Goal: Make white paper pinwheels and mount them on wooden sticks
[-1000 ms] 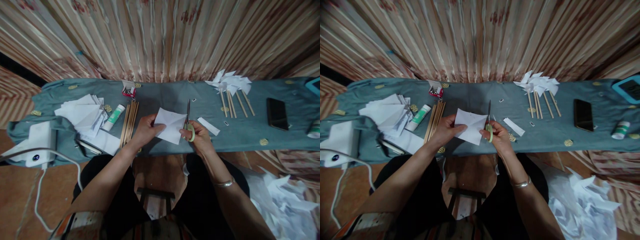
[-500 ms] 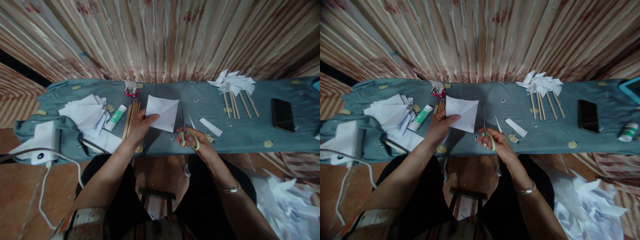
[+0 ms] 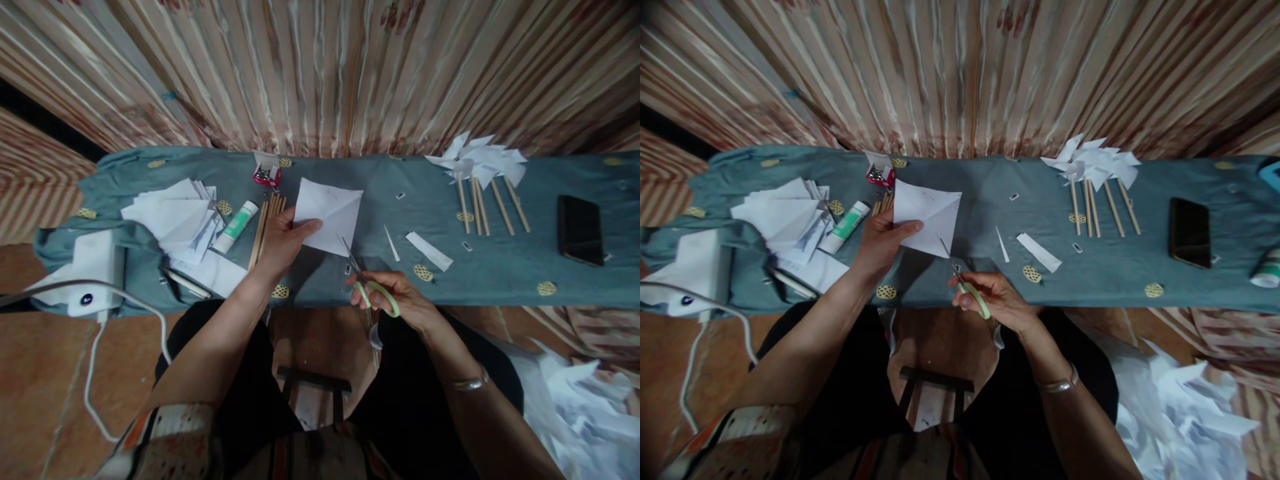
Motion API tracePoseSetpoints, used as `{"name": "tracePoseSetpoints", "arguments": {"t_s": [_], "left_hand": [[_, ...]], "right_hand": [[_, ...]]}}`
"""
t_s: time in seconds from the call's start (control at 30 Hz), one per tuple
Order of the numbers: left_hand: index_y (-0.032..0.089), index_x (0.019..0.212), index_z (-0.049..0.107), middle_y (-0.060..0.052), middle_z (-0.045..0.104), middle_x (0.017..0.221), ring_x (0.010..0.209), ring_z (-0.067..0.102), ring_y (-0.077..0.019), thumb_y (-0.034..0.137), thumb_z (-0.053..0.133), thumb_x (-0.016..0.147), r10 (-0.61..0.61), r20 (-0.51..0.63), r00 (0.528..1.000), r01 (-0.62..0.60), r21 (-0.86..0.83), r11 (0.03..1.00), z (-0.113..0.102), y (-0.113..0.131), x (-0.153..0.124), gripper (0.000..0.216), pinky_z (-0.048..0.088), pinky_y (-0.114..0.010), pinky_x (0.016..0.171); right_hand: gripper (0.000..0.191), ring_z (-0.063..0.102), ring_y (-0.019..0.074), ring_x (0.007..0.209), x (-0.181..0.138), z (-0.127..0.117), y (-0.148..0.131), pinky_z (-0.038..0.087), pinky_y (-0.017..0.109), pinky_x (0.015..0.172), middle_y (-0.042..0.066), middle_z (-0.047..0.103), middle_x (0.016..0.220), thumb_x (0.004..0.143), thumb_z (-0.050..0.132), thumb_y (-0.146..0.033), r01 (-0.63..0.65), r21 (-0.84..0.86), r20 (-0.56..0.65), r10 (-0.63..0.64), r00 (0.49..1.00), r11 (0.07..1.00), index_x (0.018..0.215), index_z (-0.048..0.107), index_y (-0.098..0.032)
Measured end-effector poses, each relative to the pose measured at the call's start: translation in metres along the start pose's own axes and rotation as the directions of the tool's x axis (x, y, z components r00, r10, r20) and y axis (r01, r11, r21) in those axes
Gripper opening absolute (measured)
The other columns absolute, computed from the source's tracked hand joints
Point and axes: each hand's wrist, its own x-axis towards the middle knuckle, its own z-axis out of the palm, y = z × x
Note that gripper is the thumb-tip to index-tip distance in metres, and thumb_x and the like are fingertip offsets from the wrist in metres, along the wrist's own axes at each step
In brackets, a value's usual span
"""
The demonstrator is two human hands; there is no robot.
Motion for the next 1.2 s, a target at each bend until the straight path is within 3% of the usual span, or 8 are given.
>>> {"name": "tracePoseSetpoints", "arguments": {"t_s": [0.73,1.07,1.2], "left_hand": [[0.016,0.083,0.073,-0.002,0.074,0.076,0.067,0.067,-0.0174,0.029,0.081,0.063,-0.023,0.042,0.999,0.022,0.023,0.999,0.0003,-0.0042,-0.0030,0.025,0.051,-0.029,0.062],[0.016,0.083,0.072,-0.003,0.073,0.078,0.067,0.067,-0.0179,0.028,0.080,0.064,-0.022,0.038,0.999,0.021,0.026,0.999,-0.0002,-0.0038,-0.0028,0.024,0.051,-0.030,0.062],[0.015,0.082,0.073,-0.003,0.073,0.077,0.066,0.067,-0.0175,0.028,0.081,0.062,-0.023,0.038,0.999,0.023,0.015,1.000,-0.0001,-0.0036,-0.0023,0.025,0.051,-0.029,0.062]], "right_hand": [[0.048,0.058,0.0117,0.059,0.0000,0.0025,-0.0015,0.047,0.026,0.058,0.001,0.067,0.067,0.059,0.090,-0.044,-0.018,0.051,-0.019,0.019,1.000,0.999,0.095,0.076,-0.016],[0.041,0.057,0.0106,0.055,0.0003,0.0015,0.0022,0.049,0.025,0.053,0.001,0.066,0.065,0.067,0.085,-0.044,-0.027,-0.007,-0.044,0.027,0.999,1.000,0.096,0.076,-0.016],[0.043,0.058,0.0098,0.054,0.0010,0.0025,0.0037,0.047,0.022,0.050,0.001,0.067,0.063,0.062,0.089,-0.042,-0.041,0.007,-0.085,0.041,0.996,0.999,0.094,0.077,-0.016]]}}
